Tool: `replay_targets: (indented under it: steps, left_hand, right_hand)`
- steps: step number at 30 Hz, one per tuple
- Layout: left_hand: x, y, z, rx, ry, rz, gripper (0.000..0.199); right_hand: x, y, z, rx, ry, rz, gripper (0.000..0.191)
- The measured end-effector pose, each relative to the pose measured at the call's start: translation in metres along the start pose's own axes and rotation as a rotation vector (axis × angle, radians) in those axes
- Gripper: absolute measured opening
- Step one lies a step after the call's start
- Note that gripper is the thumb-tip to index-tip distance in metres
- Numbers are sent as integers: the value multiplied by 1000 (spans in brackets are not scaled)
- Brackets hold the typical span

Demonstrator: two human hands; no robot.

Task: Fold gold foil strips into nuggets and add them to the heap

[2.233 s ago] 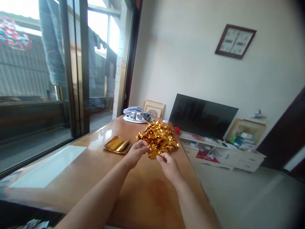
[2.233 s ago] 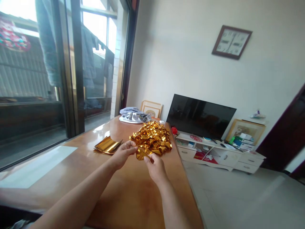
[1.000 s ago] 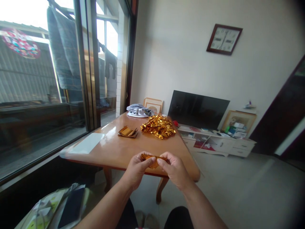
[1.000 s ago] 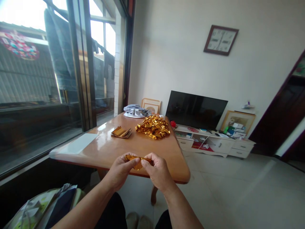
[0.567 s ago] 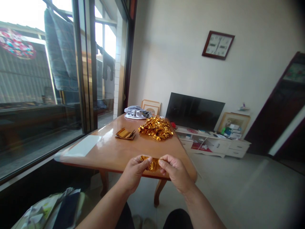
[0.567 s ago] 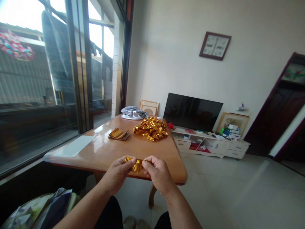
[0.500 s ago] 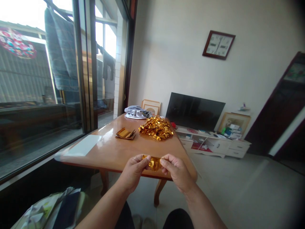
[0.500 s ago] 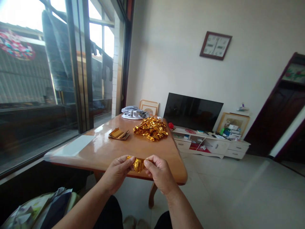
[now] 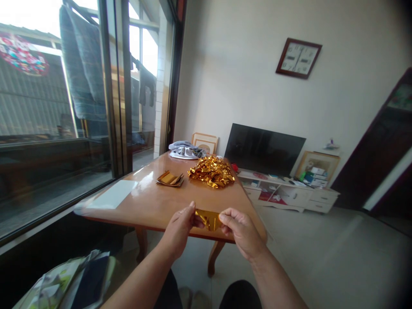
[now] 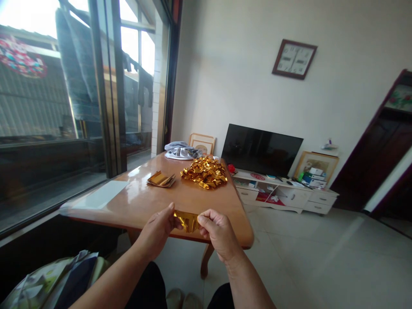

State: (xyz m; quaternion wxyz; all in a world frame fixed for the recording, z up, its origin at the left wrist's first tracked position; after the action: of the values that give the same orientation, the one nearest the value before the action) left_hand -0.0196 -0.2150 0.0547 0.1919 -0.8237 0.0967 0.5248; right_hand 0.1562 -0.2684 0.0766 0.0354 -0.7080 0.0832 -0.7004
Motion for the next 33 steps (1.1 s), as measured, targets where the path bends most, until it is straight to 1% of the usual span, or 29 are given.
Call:
replay_targets:
  steps: [2,3,4,8,10,18,23,29,31,33]
  left_hand:
    - [-1,1,0,16,16,-3,60]
    - [-2,1,-1,26,19,-8,63]
    - [-2,2,-1,33,7,-13,62]
    - [-1,5,-5,51,-109,-18,33]
    - [0,6,-7,70,-122,-25,26]
    - [1,4,-5,100,-95,-15,28]
    - [2,4,-4,78,-131,-15,27]
    - [2,5,-5,66,-161,-7,30]
    - [1,5,-5,49,-186,-19,31]
    - [1,4,-4,19,-214,-29,31]
  right_hand:
    - [-2,0,2,-13,10,4,35]
    - [-2,0,3,-21,20,4,36]
    - [-2,1,4,-27,33,3,38]
    - [1,5,4,-24,65,7,42]
    - [1,6,3,-12,70,10,42]
    - [-6,8,9,54,45,-39,41]
    - [-9,9,12,30,23,-58,40]
    - [-17,7,17,51,4,-89,42]
    - [-17,5,21,31,40,-108,44]
    - [-11,4,27,-39,114,-68,44]
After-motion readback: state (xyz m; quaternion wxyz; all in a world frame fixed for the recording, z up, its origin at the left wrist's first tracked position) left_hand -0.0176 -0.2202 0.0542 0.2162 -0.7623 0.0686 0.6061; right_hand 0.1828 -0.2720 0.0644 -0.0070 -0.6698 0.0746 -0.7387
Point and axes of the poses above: each hand's wrist, its own y-axis away from the middle knuckle, its own z-axis out of the back of the hand, x = y × z, the point moved 4 cm from there along -y, towards the middle knuckle, and after that the axes turned 2 degrees about -y, right-handed, at the moved point
